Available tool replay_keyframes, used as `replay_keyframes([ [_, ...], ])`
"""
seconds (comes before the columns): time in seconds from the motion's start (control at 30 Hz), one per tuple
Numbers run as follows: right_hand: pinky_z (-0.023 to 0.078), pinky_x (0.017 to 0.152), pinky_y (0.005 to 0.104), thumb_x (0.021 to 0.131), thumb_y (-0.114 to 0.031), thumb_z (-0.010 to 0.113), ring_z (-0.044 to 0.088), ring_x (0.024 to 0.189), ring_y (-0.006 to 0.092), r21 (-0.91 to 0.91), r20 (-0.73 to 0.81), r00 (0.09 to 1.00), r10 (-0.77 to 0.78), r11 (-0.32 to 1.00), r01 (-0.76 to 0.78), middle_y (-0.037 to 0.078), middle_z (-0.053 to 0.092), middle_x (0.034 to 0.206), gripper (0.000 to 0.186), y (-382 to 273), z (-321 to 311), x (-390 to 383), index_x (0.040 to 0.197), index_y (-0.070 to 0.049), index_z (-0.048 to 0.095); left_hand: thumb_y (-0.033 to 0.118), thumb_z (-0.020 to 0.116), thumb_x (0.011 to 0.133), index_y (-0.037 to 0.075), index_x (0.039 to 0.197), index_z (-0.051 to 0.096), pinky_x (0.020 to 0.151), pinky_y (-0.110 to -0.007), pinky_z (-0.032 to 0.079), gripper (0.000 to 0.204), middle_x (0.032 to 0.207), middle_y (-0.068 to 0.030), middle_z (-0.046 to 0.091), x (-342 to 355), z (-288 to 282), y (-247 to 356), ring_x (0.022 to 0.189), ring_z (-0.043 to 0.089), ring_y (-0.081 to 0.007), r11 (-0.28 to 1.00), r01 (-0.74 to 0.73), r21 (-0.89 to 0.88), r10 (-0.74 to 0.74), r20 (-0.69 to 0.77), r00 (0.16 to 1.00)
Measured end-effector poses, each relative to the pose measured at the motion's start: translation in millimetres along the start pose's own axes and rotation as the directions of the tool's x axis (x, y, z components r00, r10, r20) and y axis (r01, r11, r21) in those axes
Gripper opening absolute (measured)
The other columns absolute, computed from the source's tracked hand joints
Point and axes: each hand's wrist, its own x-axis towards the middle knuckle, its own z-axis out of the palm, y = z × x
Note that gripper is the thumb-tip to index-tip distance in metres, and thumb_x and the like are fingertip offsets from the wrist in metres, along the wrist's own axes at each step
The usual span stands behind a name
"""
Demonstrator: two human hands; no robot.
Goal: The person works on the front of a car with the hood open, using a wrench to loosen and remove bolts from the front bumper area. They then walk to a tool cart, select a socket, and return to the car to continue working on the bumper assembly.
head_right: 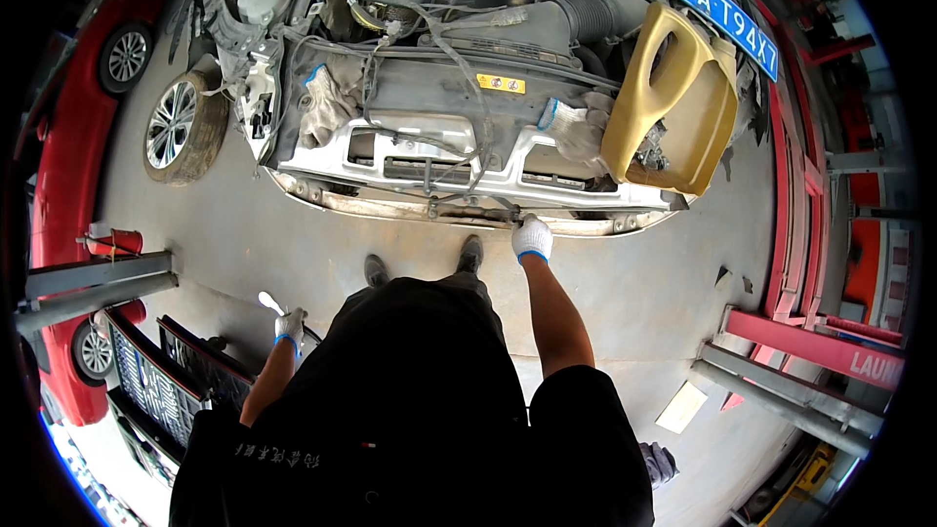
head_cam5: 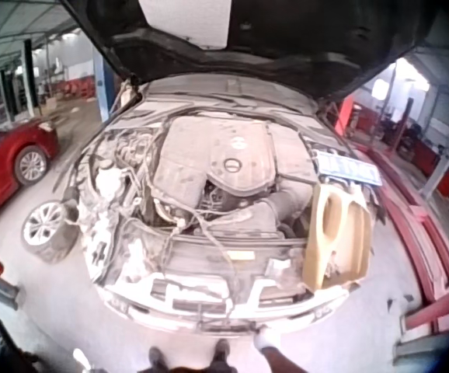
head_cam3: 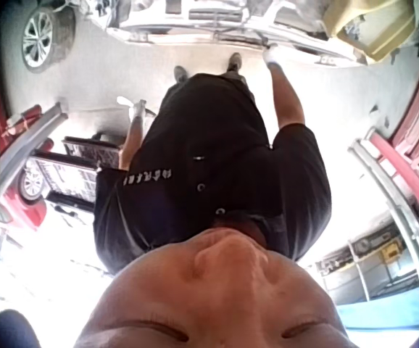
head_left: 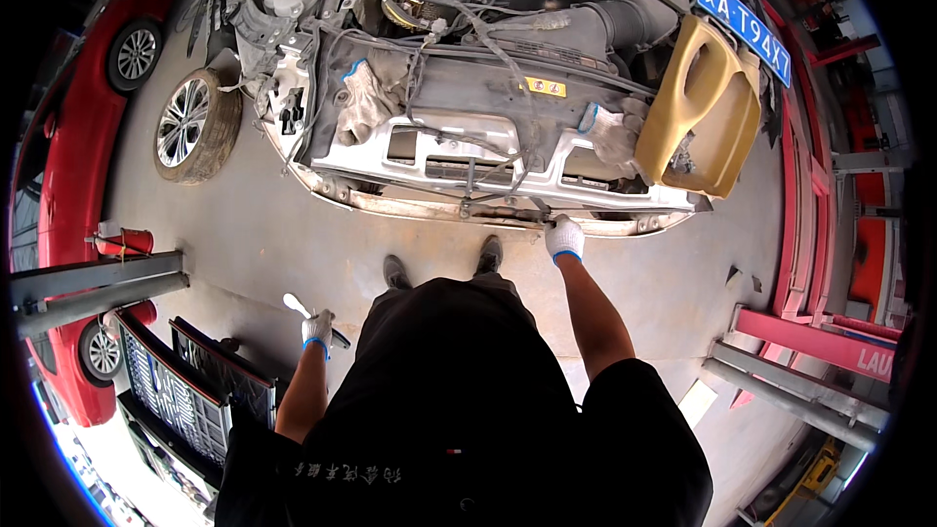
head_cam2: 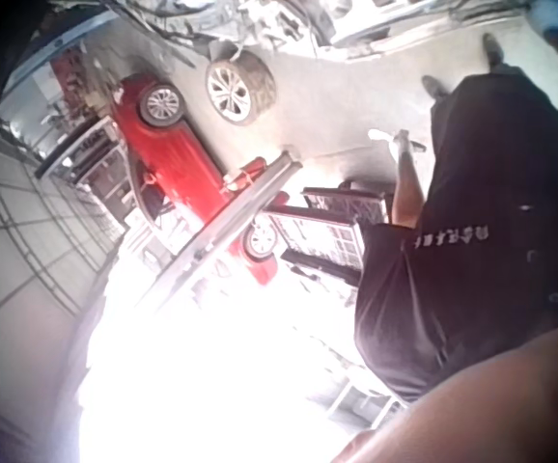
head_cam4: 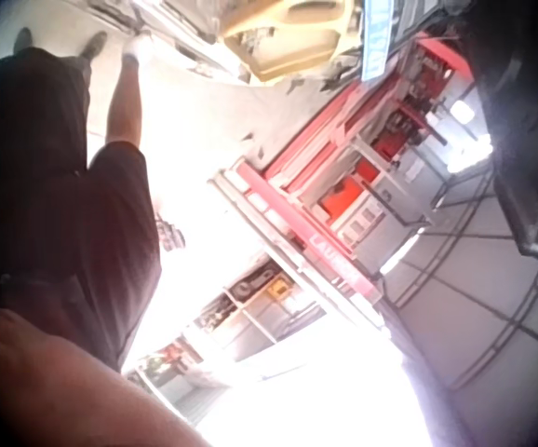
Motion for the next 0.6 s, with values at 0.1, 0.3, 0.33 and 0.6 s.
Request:
replay_keyframes([
  [0.1,0.055,0.079,0.0496,0.083,-0.031,0.067,0.068,0.088,0.0403,-0.045,0.059,0.998,0.033,0.999,-0.03,0.022,0.07,0.088,0.027,-14,-13,2,0.09,-0.005,0.069,0.034,0.066,0.076,0.001,0.082,0.076,0.059,-0.036,0.046,0.035,0.061,-0.0078,0.061,0,5,12,0.058,0.057,-0.0194,0.989,-0.148,0.004,0.148,0.007,0.989],
  [0.3,0.055,0.079,0.0499,0.085,-0.031,0.067,0.068,0.09,0.0386,-0.274,0.091,0.977,-0.194,0.938,0.212,0.019,0.07,0.097,0.028,-29,-22,-1,0.098,-0.006,0.068,0.036,0.066,0.075,0.001,0.083,0.076,0.06,-0.037,0.047,0.037,0.062,-0.0097,0.062,-27,5,46,0.06,0.06,-0.0204,0.988,-0.137,0.069,0.136,0.02,0.991],
  [0.33,0.055,0.079,0.0498,0.085,-0.032,0.067,0.068,0.091,0.0382,-0.292,0.085,0.968,-0.236,0.923,0.251,0.019,0.069,0.098,0.029,-28,-21,-3,0.099,-0.006,0.067,0.037,0.066,0.075,0.001,0.083,0.076,0.06,-0.037,0.047,0.037,0.062,-0.0097,0.062,-30,4,49,0.06,0.06,-0.0205,0.987,-0.133,0.087,0.131,0.022,0.991],
  [0.6,0.055,0.08,0.0509,0.09,-0.052,0.058,0.069,0.091,0.0409,-0.062,0.034,0.998,0.049,0.997,-0.047,0.025,0.069,0.099,0.054,-25,-15,-17,0.11,-0.002,0.06,0.032,0.068,0.075,0.001,0.08,0.075,0.057,-0.037,0.047,0.033,0.061,-0.0093,0.062,1,5,-8,0.057,0.059,-0.0202,0.999,-0.051,0.018,0.052,-0.024,0.998],
])
